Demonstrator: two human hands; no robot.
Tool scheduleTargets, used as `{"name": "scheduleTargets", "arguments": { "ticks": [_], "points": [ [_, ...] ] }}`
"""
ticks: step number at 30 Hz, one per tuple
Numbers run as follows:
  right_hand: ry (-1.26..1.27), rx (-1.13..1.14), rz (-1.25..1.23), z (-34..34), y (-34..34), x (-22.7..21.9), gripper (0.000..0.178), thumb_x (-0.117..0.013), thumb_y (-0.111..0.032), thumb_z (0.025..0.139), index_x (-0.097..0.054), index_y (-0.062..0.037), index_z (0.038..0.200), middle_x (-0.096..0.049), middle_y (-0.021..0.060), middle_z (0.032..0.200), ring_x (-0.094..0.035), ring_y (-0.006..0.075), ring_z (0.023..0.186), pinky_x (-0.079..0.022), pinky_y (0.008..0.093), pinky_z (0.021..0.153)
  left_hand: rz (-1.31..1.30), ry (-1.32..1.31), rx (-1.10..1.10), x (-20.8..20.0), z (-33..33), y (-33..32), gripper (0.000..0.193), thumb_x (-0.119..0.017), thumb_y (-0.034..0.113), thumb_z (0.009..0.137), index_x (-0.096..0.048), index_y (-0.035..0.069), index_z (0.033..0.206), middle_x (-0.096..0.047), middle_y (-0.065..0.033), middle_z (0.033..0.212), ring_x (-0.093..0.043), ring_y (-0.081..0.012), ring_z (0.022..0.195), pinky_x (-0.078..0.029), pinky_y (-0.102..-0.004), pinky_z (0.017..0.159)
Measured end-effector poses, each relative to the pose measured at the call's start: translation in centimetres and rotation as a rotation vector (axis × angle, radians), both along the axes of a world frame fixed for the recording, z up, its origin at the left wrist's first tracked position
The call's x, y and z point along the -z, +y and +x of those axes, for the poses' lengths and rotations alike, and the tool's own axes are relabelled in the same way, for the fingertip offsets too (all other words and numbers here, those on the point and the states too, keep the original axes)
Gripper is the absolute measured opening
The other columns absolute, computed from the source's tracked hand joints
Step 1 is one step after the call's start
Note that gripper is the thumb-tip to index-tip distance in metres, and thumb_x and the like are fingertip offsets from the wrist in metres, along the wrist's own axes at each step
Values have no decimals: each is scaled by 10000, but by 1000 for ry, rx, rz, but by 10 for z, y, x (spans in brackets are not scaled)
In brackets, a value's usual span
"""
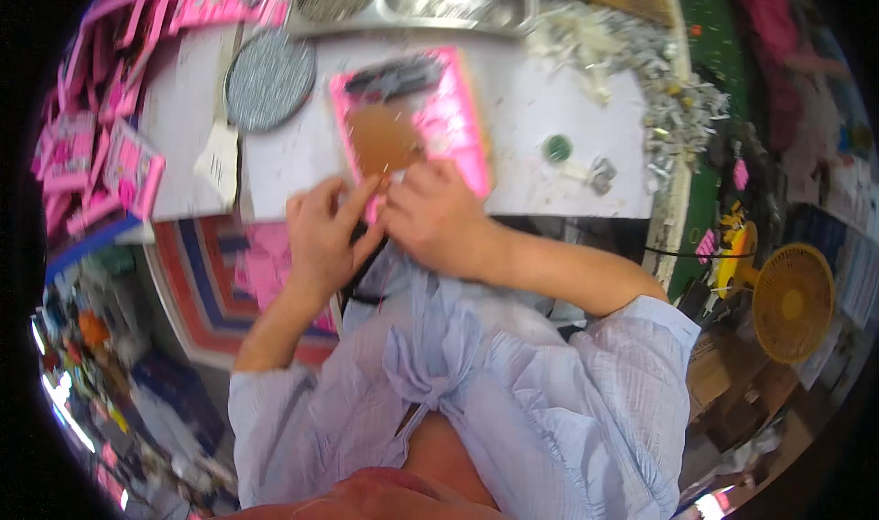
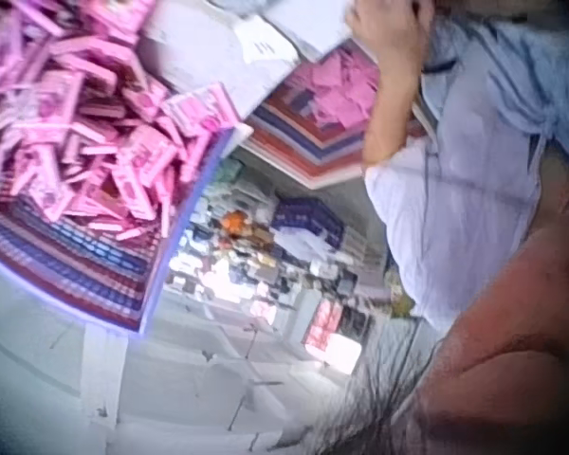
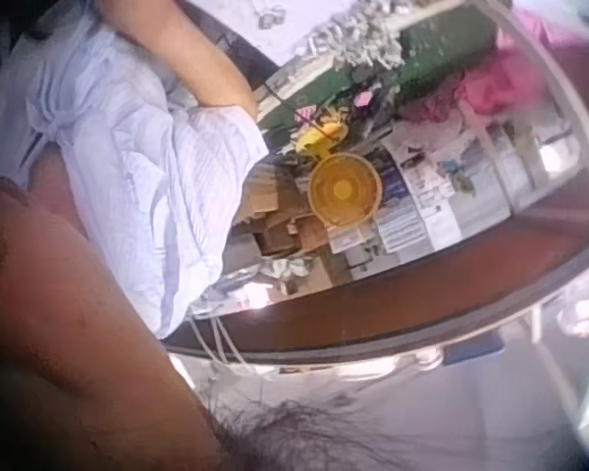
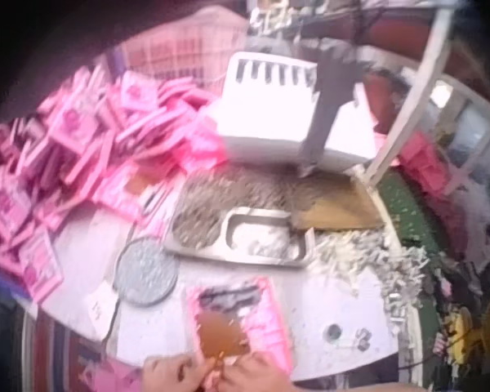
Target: Assembling internal components, wiring, and soldering for a pink plastic toy housing.
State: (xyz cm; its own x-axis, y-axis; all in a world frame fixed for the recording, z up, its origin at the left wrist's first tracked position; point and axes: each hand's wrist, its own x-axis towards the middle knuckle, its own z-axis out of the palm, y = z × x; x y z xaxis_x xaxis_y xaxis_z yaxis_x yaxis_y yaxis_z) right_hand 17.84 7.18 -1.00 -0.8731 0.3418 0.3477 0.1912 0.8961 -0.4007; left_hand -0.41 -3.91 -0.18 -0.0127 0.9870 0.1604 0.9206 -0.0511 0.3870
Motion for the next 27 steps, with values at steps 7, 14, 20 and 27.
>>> {"name": "scheduleTargets", "arguments": {
  "ticks": [7,14,20,27],
  "points": [
    [63,-90,-128,22,61,-45,355,-803,-184,735,-685,-91,1057,-622,51,903,-582,257,831,-441,421,765,3,89,53,-11,-2,9,569,-803,401,758,-673,182,1266,-588,-91,1139,-557,-229,920,-324,-442,875],
    [294,744,124,50,371,-116,189,-690,-189,879,-771,-65,996,-754,100,982,-715,226,859,-544,340,795,36,112,145,-15,-14,14,582,-812,465,732,-679,199,1233,-581,-87,1163,-553,-229,942,-303,-444,905],
    [332,785,704,16,515,-132,138,-665,-137,826,-723,-45,911,-679,154,969,-626,371,999,-527,470,866,-2,74,145,-14,-14,16,615,-789,540,731,-690,226,1250,-572,-72,1133,-554,-226,962,-300,-439,907],
    [405,1372,89,-28,523,-168,270,-591,-173,853,-718,-34,1047,-701,198,1014,-688,363,1005,-546,450,838,-9,93,148,1,-22,12,627,-774,546,736,-684,244,1277,-593,-89,1196,-576,-222,968,-289,-475,972]
  ]
}}
